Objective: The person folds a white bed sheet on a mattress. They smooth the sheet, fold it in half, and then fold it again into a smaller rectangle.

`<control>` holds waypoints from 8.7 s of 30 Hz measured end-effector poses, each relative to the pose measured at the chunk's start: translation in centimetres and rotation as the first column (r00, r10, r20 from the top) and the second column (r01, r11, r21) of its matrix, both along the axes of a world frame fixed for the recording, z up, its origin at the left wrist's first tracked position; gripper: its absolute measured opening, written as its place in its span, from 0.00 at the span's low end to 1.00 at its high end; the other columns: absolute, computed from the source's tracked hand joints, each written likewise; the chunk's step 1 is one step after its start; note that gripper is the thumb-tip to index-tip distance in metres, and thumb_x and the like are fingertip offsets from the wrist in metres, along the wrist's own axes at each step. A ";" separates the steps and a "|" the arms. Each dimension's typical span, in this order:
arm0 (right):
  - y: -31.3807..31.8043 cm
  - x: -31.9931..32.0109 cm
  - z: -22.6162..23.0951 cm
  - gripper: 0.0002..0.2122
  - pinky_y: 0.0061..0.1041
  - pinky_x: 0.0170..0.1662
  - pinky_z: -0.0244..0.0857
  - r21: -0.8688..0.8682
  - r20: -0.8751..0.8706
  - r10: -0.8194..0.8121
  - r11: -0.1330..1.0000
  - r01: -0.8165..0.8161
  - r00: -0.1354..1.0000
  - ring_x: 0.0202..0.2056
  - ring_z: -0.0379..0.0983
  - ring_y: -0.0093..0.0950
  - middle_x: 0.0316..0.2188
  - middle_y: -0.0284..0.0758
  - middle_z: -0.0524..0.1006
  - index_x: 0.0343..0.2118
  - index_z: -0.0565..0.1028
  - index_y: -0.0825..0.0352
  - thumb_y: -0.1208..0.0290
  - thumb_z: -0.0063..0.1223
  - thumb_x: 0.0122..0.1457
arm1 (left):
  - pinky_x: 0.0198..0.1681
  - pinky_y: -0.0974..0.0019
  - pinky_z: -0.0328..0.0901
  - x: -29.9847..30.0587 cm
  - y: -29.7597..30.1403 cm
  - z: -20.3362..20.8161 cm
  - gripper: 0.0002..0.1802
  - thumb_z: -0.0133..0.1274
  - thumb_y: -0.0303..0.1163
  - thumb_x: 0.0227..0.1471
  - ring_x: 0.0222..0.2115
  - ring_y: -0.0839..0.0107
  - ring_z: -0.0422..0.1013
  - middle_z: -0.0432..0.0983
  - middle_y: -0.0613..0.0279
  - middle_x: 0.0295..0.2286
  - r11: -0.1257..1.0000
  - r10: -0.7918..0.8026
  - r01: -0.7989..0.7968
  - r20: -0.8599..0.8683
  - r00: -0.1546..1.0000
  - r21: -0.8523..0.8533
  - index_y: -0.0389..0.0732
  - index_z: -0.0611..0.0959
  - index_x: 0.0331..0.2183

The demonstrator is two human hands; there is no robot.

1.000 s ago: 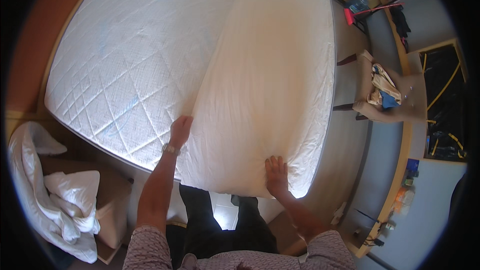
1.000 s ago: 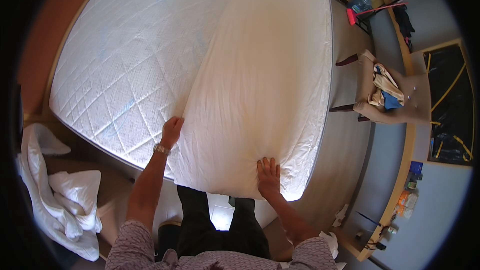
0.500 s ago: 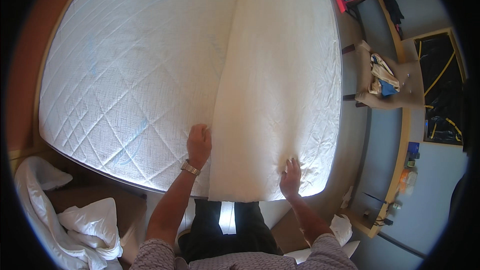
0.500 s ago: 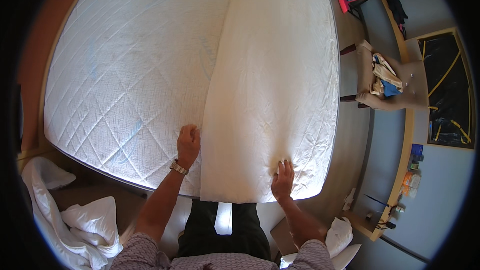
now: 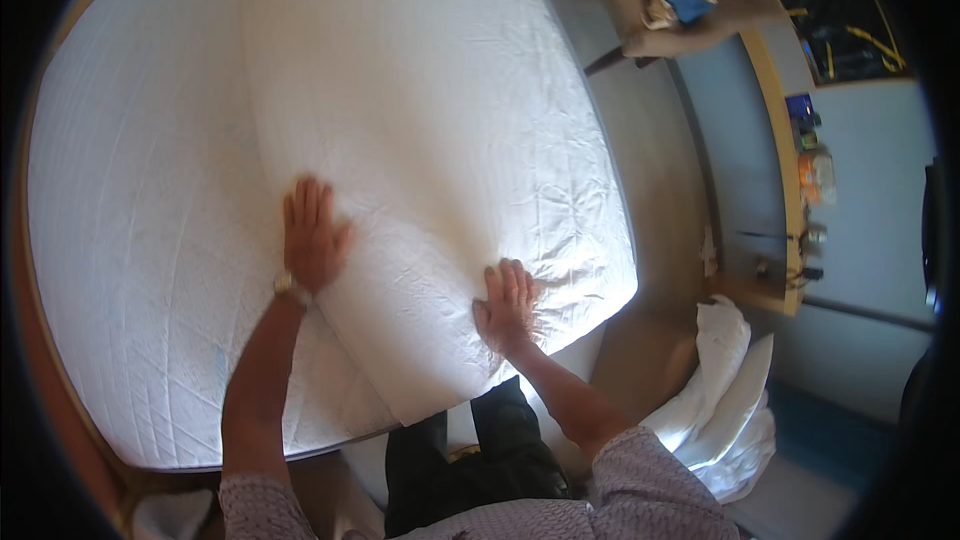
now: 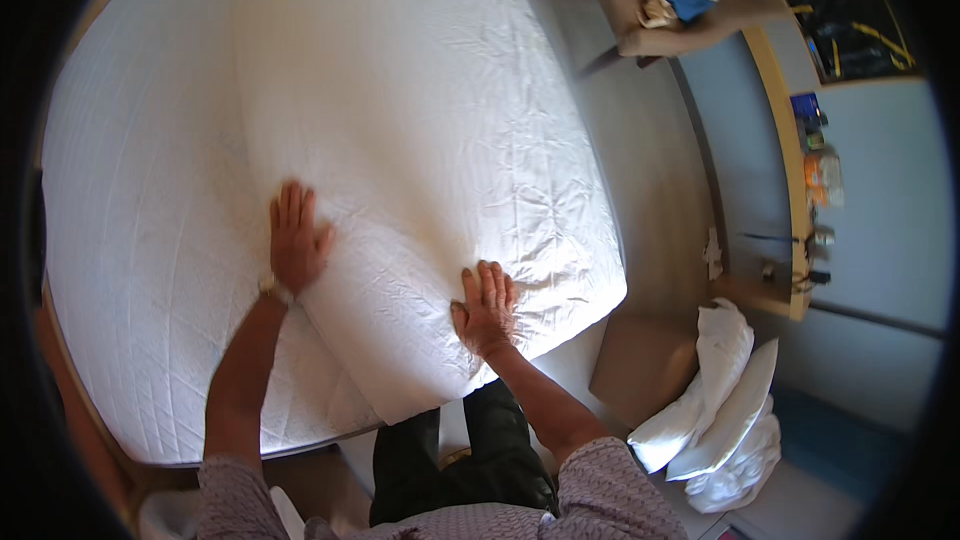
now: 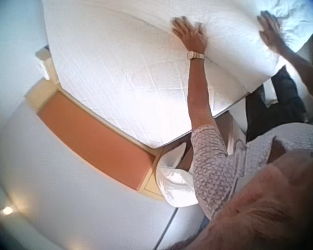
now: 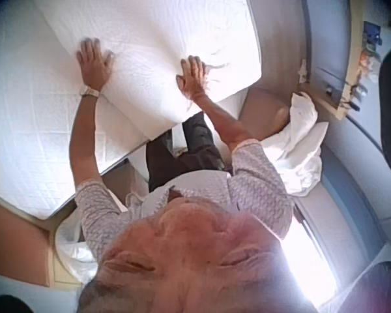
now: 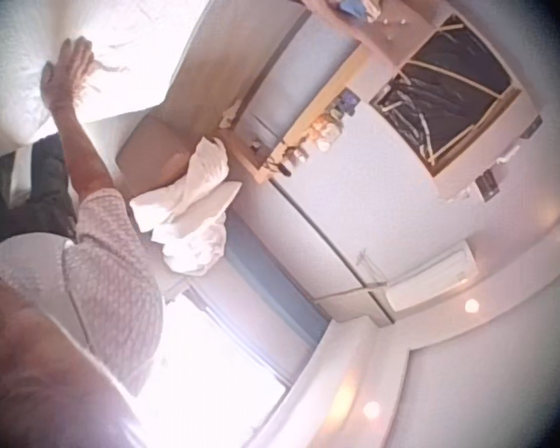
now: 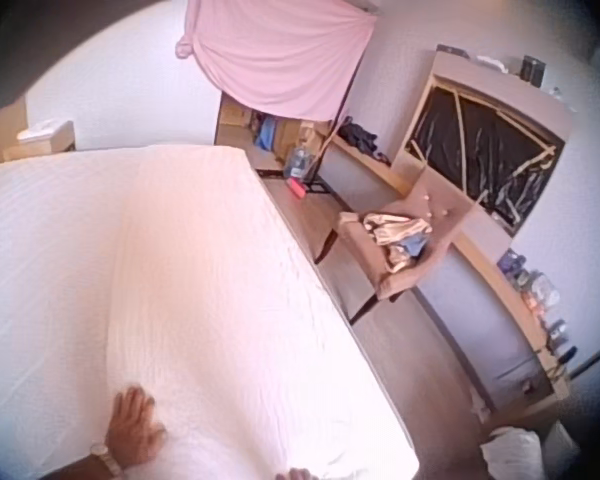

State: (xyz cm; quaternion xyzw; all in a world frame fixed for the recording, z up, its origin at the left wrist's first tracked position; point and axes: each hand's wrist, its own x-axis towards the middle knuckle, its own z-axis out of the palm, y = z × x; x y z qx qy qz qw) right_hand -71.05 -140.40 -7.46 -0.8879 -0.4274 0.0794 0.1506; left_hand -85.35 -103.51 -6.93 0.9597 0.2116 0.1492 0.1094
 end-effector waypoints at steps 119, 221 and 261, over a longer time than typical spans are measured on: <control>-19.7 -2.2 -5.6 0.34 0.49 0.75 0.48 -0.076 -0.093 -0.688 0.726 0.683 0.720 0.76 0.48 0.43 0.74 0.43 0.56 0.73 0.59 0.64 0.54 0.55 0.70 | 0.72 0.24 0.41 -0.3 -22.2 -1.4 0.40 0.58 0.45 0.56 0.71 0.34 0.50 0.57 0.35 0.69 0.720 -0.672 0.690 -0.333 0.662 -0.079 0.35 0.71 0.64; -33.1 16.2 -25.8 0.11 0.46 0.57 0.64 -0.115 -0.839 -0.345 0.869 0.482 0.421 0.51 0.79 0.41 0.47 0.39 0.83 0.49 0.79 0.56 0.64 0.59 0.64 | 0.73 0.35 0.44 23.1 -44.1 -5.7 0.35 0.31 0.45 0.76 0.72 0.36 0.49 0.51 0.34 0.71 0.955 -0.273 0.286 -0.140 0.952 0.082 0.28 0.59 0.70; -56.3 -1.5 -1.6 0.05 0.43 0.38 0.75 -0.055 -0.801 -0.454 0.706 0.706 0.391 0.35 0.81 0.45 0.31 0.39 0.82 0.36 0.78 0.63 0.73 0.64 0.59 | 0.27 0.51 0.70 25.8 -61.8 7.5 0.07 0.61 0.30 0.58 0.25 0.51 0.77 0.76 0.56 0.30 0.499 -0.834 0.596 -0.535 0.134 -0.629 0.43 0.81 0.39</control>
